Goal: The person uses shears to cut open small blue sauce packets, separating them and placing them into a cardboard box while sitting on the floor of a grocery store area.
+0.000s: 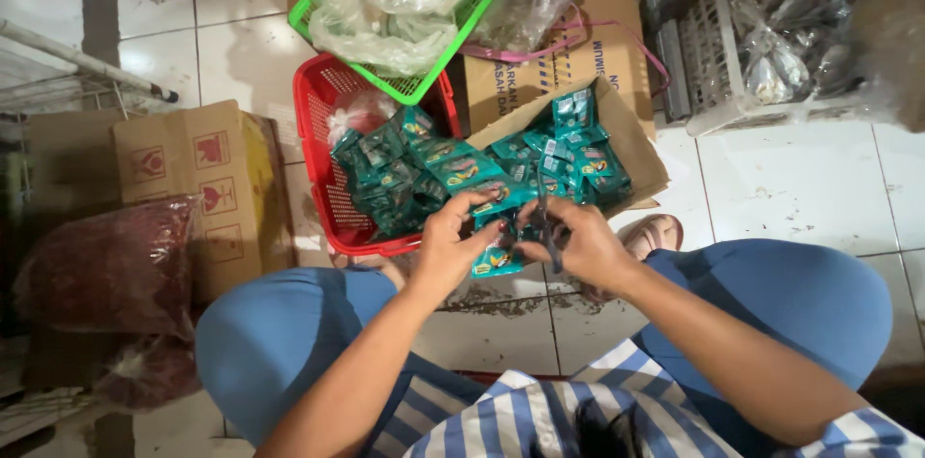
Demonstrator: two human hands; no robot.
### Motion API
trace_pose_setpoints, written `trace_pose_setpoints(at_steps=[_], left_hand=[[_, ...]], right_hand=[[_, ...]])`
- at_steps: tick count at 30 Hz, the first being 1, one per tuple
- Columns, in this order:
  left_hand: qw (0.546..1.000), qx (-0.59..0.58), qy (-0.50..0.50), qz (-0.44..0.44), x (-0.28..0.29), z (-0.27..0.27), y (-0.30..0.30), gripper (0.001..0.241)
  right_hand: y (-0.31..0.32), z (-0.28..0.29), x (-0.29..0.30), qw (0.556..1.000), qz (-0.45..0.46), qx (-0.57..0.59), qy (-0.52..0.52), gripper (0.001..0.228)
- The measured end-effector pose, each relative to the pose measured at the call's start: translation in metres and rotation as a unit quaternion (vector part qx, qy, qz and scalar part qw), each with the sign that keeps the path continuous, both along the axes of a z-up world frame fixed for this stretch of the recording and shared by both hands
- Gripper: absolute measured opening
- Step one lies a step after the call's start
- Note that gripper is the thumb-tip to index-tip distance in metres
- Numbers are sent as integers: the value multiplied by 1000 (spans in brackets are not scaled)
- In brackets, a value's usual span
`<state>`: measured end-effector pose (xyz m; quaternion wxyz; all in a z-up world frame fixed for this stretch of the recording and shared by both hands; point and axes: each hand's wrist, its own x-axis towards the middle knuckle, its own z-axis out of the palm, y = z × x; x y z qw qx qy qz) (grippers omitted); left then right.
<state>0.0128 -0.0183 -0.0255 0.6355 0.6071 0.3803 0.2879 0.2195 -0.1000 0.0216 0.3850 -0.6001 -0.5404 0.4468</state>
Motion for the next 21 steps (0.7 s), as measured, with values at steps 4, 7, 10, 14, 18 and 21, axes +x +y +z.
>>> trace_pose_setpoints(at_steps=[4, 7, 10, 14, 18, 21], left_hand=[[986, -76, -140, 41, 13, -20, -8, 31], [982, -90, -156, 47, 11, -24, -5, 31], [969, -139, -194, 60, 11, -26, -3, 29], [969, -127, -204, 63, 12, -29, -7, 29], [984, -104, -131, 56, 11, -24, -3, 31], [985, -49, -134, 94, 14, -14, 7, 27]], right_hand=[[3, -2, -8, 995, -96, -4, 18, 35], [3, -7, -3, 992, -124, 5, -25, 35], [6, -22, 4, 992, -118, -4, 33, 39], [10, -45, 14, 981, -108, -24, 162, 37], [8, -39, 23, 984, -107, -33, 137, 37], [11, -17, 43, 983, -162, 14, -81, 34]])
